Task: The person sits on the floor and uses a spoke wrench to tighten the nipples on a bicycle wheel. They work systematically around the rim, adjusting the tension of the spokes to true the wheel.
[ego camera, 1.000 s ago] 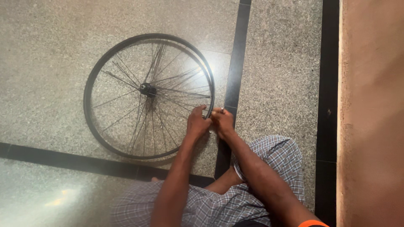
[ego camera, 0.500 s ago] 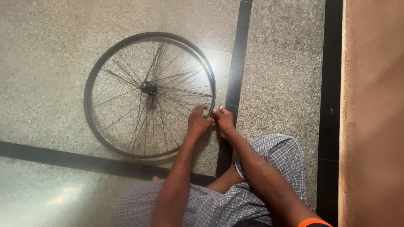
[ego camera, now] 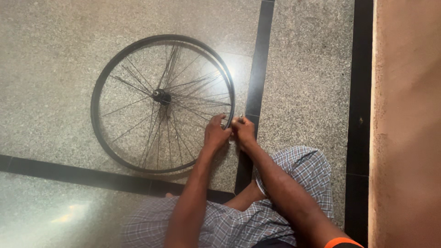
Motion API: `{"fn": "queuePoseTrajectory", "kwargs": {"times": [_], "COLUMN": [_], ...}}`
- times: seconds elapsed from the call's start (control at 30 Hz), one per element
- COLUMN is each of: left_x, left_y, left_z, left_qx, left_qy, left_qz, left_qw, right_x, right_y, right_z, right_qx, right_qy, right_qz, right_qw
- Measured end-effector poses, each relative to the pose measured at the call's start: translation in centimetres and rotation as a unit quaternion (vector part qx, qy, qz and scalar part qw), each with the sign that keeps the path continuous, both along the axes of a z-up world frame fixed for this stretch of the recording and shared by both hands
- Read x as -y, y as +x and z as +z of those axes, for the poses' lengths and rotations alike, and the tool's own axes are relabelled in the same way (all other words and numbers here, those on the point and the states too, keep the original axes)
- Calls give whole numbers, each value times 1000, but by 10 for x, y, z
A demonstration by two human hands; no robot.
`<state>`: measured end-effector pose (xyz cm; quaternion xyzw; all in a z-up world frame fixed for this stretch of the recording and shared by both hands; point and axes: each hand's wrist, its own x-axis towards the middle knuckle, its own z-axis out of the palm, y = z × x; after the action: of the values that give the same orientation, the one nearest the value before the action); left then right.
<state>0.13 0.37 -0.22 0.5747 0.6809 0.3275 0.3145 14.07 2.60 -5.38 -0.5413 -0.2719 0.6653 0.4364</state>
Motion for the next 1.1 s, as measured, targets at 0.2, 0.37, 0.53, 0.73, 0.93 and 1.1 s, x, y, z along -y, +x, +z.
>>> {"fn": "queuePoseTrajectory", "kwargs": {"times": [0.2, 0.37, 0.53, 0.73, 0.93, 1.1], "left_x": [2, -3, -4, -2, 1, 4], "left_y": [-2, -3, -7, -4, 4, 4], "left_z": [-7, -12, -15, -27, -44, -36], "left_qx": [57, 36, 18, 35, 19, 45], "left_qy": [-16, 45, -42, 10, 28, 10], "left_qz": [19, 37, 51, 66, 75, 108], "left_qw": [998, 998, 998, 997, 997, 993], "right_x": [5, 9, 14, 22, 27, 28], "right_y": [-4, -7, -8, 1, 6, 11], "right_z": [32, 46, 29, 13, 12, 18], "right_qx": [-23, -49, 19, 52, 118, 90], "right_qy": [-48, -79, -52, -51, -75, -72], "right_qz": [51, 73, 51, 43, 56, 90], "right_qw": [997, 993, 997, 996, 989, 989]}}
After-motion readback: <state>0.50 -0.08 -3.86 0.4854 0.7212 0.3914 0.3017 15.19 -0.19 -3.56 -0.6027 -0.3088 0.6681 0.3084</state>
